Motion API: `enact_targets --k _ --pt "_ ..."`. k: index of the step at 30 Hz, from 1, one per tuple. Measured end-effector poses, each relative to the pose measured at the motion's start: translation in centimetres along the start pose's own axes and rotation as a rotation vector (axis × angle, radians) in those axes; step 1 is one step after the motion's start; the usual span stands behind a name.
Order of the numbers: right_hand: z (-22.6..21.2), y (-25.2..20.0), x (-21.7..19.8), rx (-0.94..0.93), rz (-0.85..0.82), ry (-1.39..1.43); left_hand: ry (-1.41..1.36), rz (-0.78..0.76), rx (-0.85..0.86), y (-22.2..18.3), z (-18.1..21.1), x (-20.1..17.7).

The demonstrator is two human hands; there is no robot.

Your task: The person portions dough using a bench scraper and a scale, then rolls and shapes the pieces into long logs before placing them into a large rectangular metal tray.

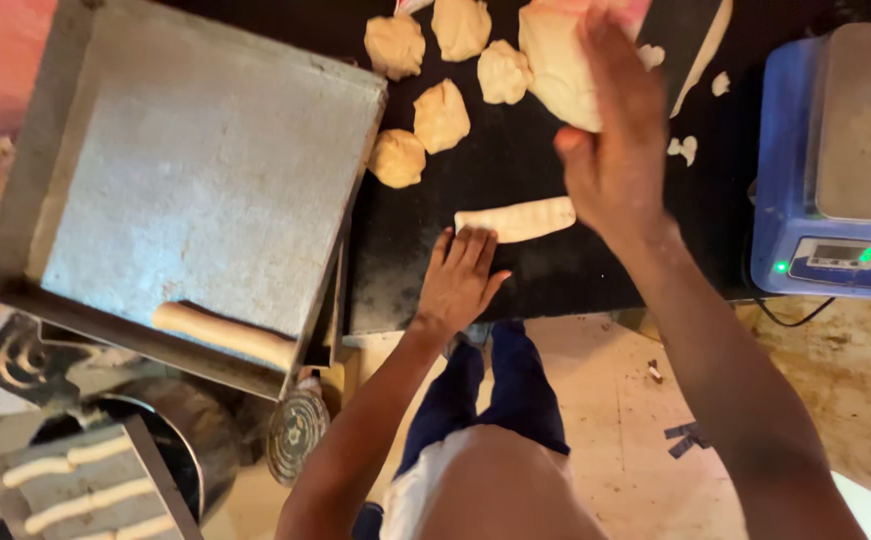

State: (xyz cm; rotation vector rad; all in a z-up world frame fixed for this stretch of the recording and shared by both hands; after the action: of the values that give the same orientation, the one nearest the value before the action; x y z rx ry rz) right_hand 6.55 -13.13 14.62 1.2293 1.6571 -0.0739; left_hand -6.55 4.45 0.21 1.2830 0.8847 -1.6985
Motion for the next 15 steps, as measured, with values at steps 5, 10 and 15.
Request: enact_targets --k 5,10,15 --pt "1.9 -2.3 11.8 0.041 -0.206 -0.497 0.031 0.109 -0.087 -0.4 0.4 -0.2" --pt "4.9 -4.9 11.8 0.195 -0.035 -0.113 -0.057 -0.058 -0.124 -1.2 1.1 -0.8" --pt "3.4 -3.3 15.1 0.022 0.056 -0.203 -0.083 0.024 -0.131 -0.8 0.3 -0.8"
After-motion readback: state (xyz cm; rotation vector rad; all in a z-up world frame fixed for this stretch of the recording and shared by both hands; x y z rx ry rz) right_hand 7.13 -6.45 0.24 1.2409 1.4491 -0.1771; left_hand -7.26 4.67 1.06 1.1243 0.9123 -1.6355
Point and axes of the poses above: each hand's wrist, its own y-axis towards the middle knuckle, its own x-axis out of the palm, z = x × y, the point moved 4 cm from there along y, towards the middle knuckle, and after that the axes turned 8 degrees about -z, right-handed, at the moved point
